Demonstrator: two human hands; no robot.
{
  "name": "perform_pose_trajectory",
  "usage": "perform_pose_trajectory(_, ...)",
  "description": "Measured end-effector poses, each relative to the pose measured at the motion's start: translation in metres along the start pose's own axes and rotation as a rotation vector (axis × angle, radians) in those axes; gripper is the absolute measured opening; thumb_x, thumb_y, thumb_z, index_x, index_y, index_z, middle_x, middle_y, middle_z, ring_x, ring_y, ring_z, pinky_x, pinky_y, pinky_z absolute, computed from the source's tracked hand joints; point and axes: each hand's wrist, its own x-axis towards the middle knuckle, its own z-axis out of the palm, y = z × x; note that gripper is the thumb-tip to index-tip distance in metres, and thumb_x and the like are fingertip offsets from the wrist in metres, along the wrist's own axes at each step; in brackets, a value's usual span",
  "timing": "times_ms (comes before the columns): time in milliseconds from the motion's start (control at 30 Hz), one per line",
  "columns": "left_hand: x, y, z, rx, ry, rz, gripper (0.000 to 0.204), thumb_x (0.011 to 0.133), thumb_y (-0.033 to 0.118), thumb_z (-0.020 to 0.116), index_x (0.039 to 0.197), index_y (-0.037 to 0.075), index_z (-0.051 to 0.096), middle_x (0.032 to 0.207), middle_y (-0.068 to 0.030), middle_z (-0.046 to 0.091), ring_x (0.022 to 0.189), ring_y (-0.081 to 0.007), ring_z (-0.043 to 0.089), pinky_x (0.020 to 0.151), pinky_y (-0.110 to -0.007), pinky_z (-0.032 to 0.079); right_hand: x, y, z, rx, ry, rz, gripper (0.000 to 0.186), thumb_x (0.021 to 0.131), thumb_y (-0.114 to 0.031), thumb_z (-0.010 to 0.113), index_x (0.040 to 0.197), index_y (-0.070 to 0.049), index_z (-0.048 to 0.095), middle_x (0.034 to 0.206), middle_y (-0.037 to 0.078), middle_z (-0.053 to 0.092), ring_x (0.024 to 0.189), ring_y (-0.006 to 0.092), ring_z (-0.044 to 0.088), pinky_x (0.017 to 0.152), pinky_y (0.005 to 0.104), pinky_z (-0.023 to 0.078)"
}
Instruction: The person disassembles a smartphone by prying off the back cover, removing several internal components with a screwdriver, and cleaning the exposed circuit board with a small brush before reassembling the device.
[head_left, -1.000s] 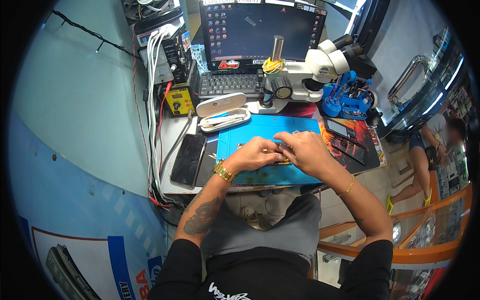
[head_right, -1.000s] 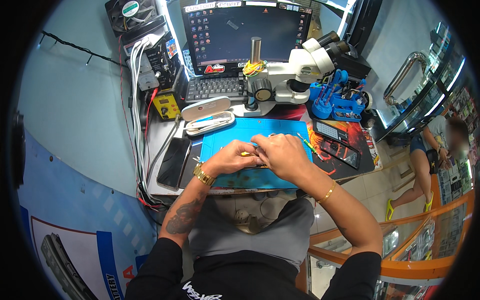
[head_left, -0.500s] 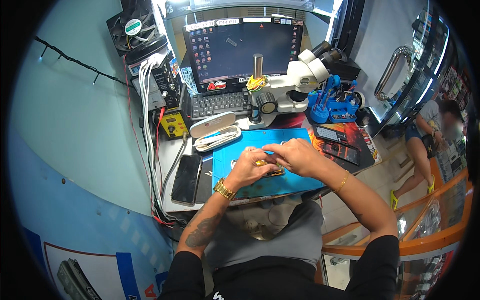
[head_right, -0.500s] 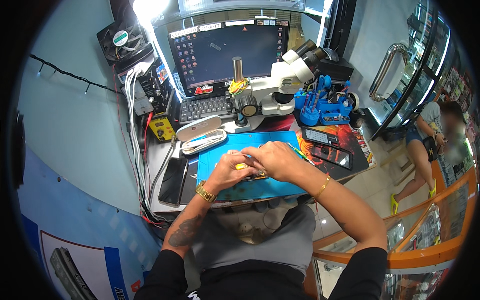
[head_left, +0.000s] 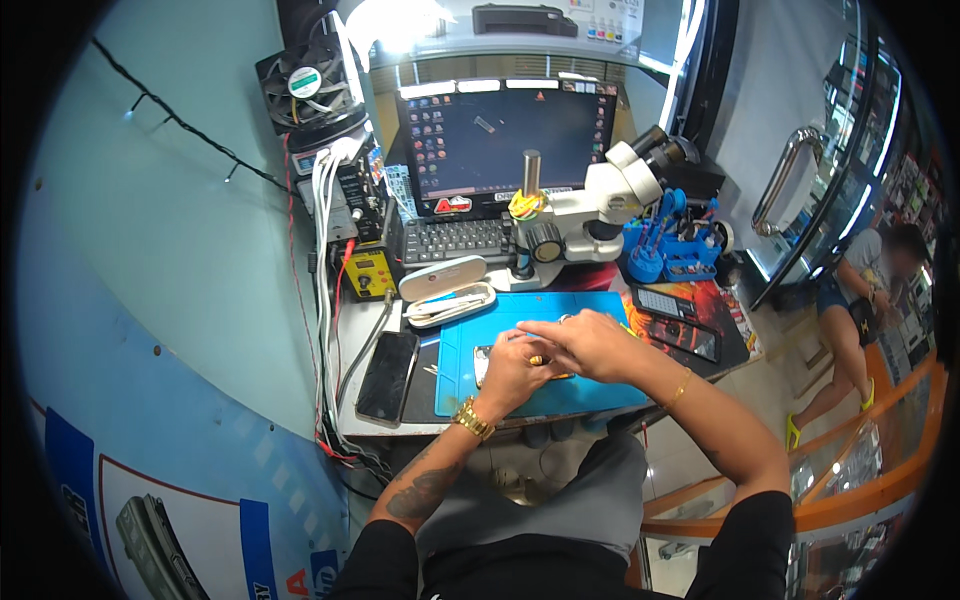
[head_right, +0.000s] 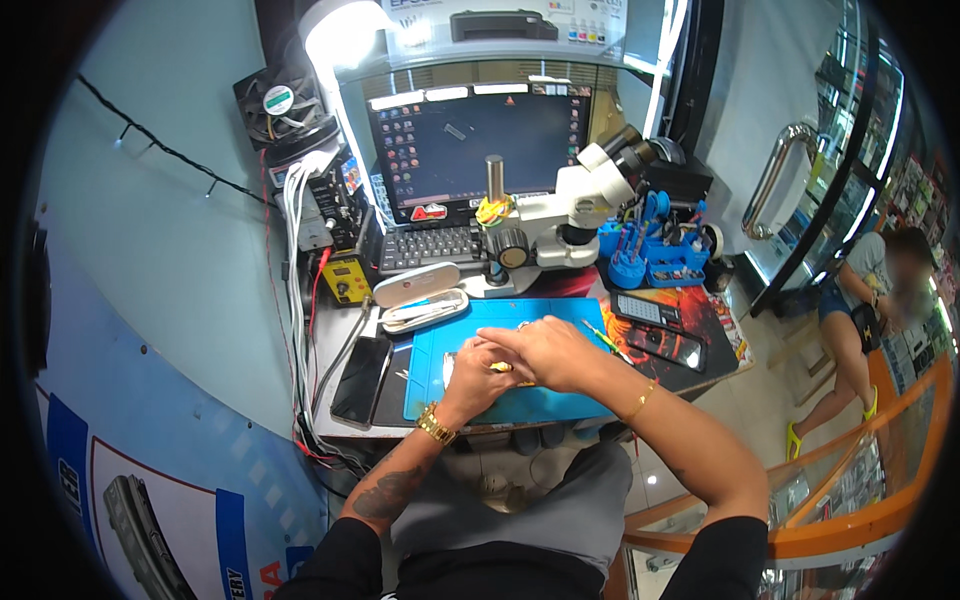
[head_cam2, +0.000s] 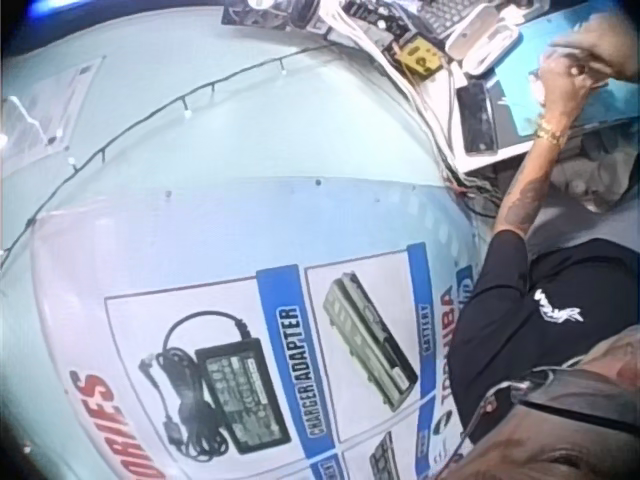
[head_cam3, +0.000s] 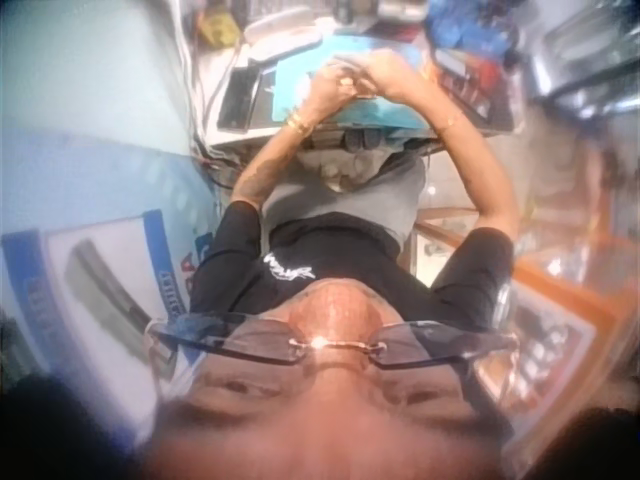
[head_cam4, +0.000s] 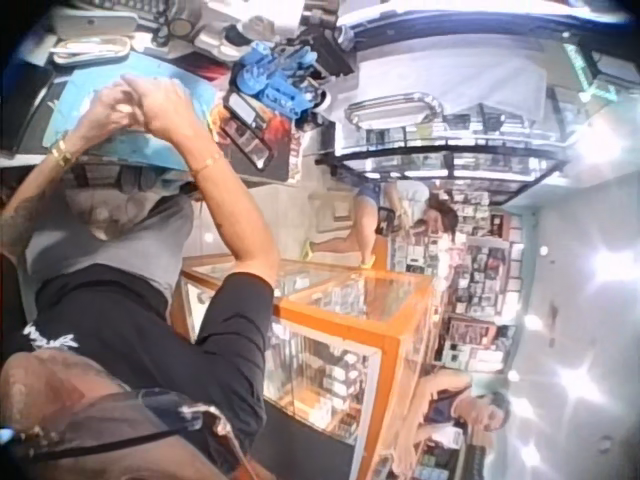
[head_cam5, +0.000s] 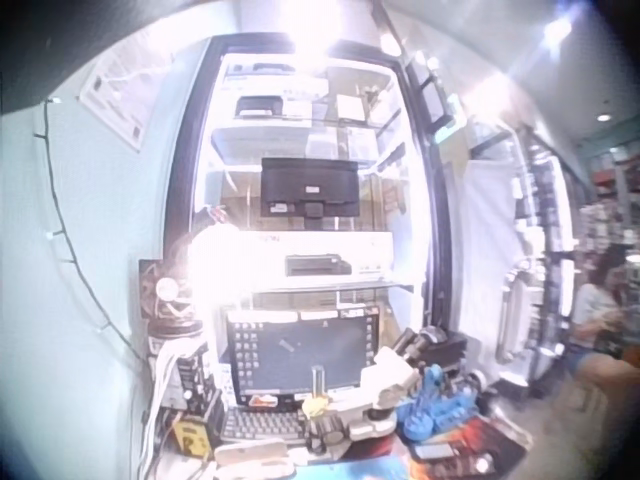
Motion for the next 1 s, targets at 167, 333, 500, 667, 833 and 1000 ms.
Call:
perform_pose_trajectory(167, -0.01, -0.021, 0.011, -0.042, -0.084, 0.009, 0.025, 0.078, 0.024, 0.086, 0.091, 0.006, 0.075, 0.1, -0.0123, 0.074, 0.099, -0.0334, 0.067, 0.093, -0.042, 0.048, 0.01, -0.02, -0.01, -0.164, -0.212, 0.129, 0.049, 0.097, -0.026, 0.067, 0.144, -0.018, 0.056, 0.103, 0.013, 0.07, 0.097, 0.0353, 0.067, 0.08, 0.0471, 0.048)
perform_pose_trajectory(333, -0.004, 0.006, -0.001, 0.179, -0.035, -0.129, 0.029, 0.075, 0.031, 0.088, 0.091, 0.011, 0.075, 0.106, -0.011, 0.071, 0.104, -0.0297, 0.065, 0.091, -0.043, 0.044, 0.001, -0.001, 0.008, -0.061, 0.074, -0.116, 0.044, 0.097, -0.033, 0.064, 0.139, -0.019, 0.061, 0.09, 0.014, 0.072, 0.084, 0.0368, 0.069, 0.074, 0.0478, 0.05)
perform_pose_trajectory(500, -0.018, -0.003, -0.002, 0.378, -0.057, 0.007, 0.031, 0.076, 0.035, 0.088, 0.098, 0.016, 0.08, 0.119, -0.0062, 0.065, 0.118, -0.0268, 0.058, 0.098, -0.047, 0.038, 0.003, -0.006, 0.002, -0.135, -0.001, 0.033, 0.047, 0.093, -0.029, 0.068, 0.138, -0.019, 0.061, 0.092, 0.018, 0.074, 0.081, 0.0389, 0.071, 0.072, 0.052, 0.055)
perform_pose_trajectory(667, -0.026, -0.007, 0.006, 0.345, -0.043, 0.003, 0.025, 0.078, 0.035, 0.086, 0.097, 0.018, 0.082, 0.127, -0.0034, 0.065, 0.129, -0.0273, 0.054, 0.109, -0.058, 0.032, 0.001, -0.009, 0.004, -0.136, 0.013, 0.053, 0.044, 0.093, -0.028, 0.071, 0.135, -0.016, 0.063, 0.089, 0.018, 0.073, 0.082, 0.0383, 0.07, 0.072, 0.0504, 0.054)
perform_pose_trajectory(833, -0.027, -0.008, 0.007, 0.335, -0.057, -0.045, 0.022, 0.079, 0.035, 0.086, 0.096, 0.022, 0.083, 0.128, 0.0008, 0.067, 0.133, -0.0279, 0.054, 0.114, -0.069, 0.022, 0.0, -0.009, 0.003, -0.142, 0.006, 0.05, 0.041, 0.093, -0.026, 0.07, 0.132, -0.015, 0.064, 0.089, 0.016, 0.073, 0.085, 0.0389, 0.07, 0.074, 0.0511, 0.055)
perform_pose_trajectory(1000, -0.027, -0.01, 0.005, 0.331, -0.071, -0.086, 0.02, 0.079, 0.036, 0.086, 0.094, 0.023, 0.083, 0.13, 0.0021, 0.067, 0.134, -0.0279, 0.054, 0.113, -0.077, 0.015, 0.0, -0.008, 0.002, -0.097, 0.027, 0.034, 0.041, 0.093, -0.027, 0.069, 0.132, -0.014, 0.064, 0.091, 0.017, 0.073, 0.089, 0.0395, 0.07, 0.078, 0.0514, 0.055)
